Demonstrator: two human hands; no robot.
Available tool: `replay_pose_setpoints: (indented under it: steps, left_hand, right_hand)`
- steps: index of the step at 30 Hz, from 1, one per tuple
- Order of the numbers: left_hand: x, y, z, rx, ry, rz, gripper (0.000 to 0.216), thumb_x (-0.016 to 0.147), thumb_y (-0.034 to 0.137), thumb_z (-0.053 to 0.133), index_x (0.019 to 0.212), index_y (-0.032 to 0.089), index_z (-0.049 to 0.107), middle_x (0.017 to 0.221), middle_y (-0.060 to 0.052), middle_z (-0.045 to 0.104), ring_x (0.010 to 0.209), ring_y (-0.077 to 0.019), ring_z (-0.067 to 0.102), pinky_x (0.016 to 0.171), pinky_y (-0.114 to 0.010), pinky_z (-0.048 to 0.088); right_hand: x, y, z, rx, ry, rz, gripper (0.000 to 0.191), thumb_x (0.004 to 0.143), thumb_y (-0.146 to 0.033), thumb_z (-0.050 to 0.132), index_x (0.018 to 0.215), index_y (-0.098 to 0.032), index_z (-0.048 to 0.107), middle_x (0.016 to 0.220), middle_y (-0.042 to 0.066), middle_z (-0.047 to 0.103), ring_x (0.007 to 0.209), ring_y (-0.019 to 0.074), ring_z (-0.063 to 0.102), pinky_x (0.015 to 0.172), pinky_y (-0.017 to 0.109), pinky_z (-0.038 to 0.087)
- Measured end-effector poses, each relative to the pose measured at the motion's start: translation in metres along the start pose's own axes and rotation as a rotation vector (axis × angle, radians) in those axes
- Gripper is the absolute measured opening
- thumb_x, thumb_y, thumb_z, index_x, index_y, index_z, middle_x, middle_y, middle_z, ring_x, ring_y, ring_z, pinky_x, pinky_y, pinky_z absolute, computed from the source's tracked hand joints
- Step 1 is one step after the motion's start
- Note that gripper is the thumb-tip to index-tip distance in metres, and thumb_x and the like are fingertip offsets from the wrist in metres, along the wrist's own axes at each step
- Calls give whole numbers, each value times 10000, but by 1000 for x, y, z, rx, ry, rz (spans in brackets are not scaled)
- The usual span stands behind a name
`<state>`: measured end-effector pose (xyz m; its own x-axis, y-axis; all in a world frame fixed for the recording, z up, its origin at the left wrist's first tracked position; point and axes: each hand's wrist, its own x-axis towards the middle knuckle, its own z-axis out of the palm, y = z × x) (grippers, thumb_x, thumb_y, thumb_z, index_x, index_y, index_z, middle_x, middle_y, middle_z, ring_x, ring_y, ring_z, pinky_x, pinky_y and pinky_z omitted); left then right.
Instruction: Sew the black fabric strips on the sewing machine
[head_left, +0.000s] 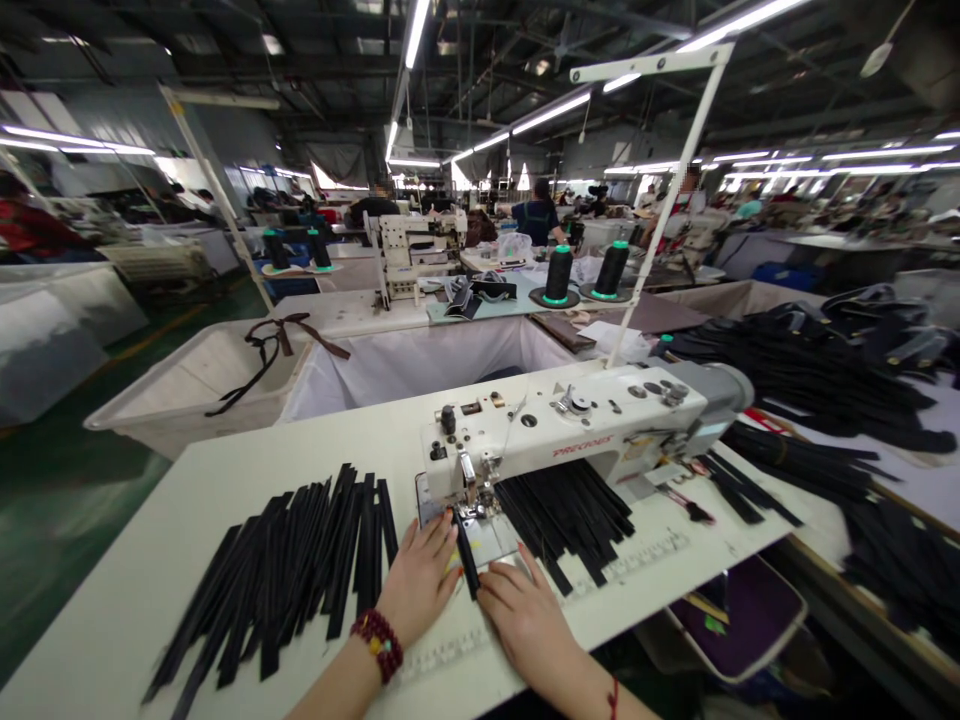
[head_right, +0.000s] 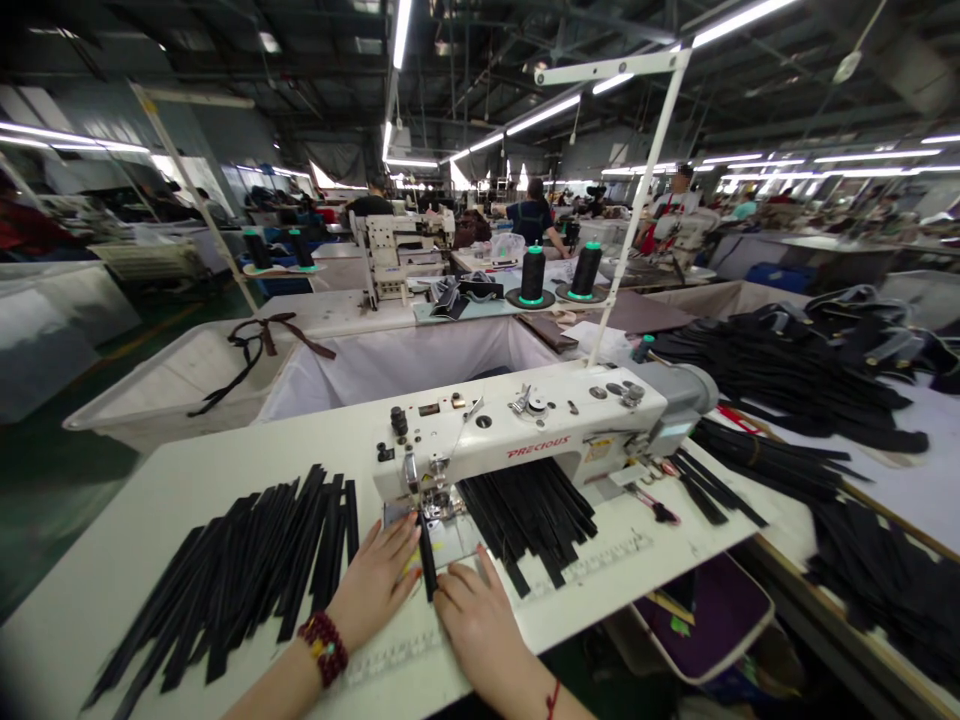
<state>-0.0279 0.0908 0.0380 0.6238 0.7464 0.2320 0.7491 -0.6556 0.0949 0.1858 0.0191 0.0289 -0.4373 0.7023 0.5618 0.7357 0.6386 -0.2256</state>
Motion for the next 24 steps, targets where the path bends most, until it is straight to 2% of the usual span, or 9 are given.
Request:
replay_pose_setpoints:
  steps: [4,10,19,24]
  left_hand:
    - [4,-5,2,22,-9,-6,427,925,262,558,1329,125,579,1410,-157,585,1317,-323,522,1102,-563,406]
    - [7,-12,5,2,-2,3,440,930,277,537,1349,144,559,1389,-148,602,1324,-322,516,1110,-576,397]
    - [11,-15,3,-21,-4,3,421,959,329,513,1336,153,573,1347,-149,632,1277,-324,553,1095,-582,420]
    - [10,-16,7,-21,11,-10,420,946,337,530,1323,159,582,1319,-141,647,1255,-330,565,1089,-573,431]
  right_hand:
    - [12,4,0,-35,-102,42,109,962,-152,591,1029,-214,651,1039,23,678,1047,193,583,1201,478,140]
    - [32,11,-3,-96,-228,71,106,930,-171,630,1010,-228,667,902,15,612,920,203,562,1154,478,251]
    - [58,23,5,-124,-228,96,98,926,-156,640,958,-240,678,904,18,647,960,210,567,1113,447,291]
    - [69,31,11,-139,-238,75,137,920,-124,618,992,-232,660,993,33,673,1036,219,568,1098,432,287]
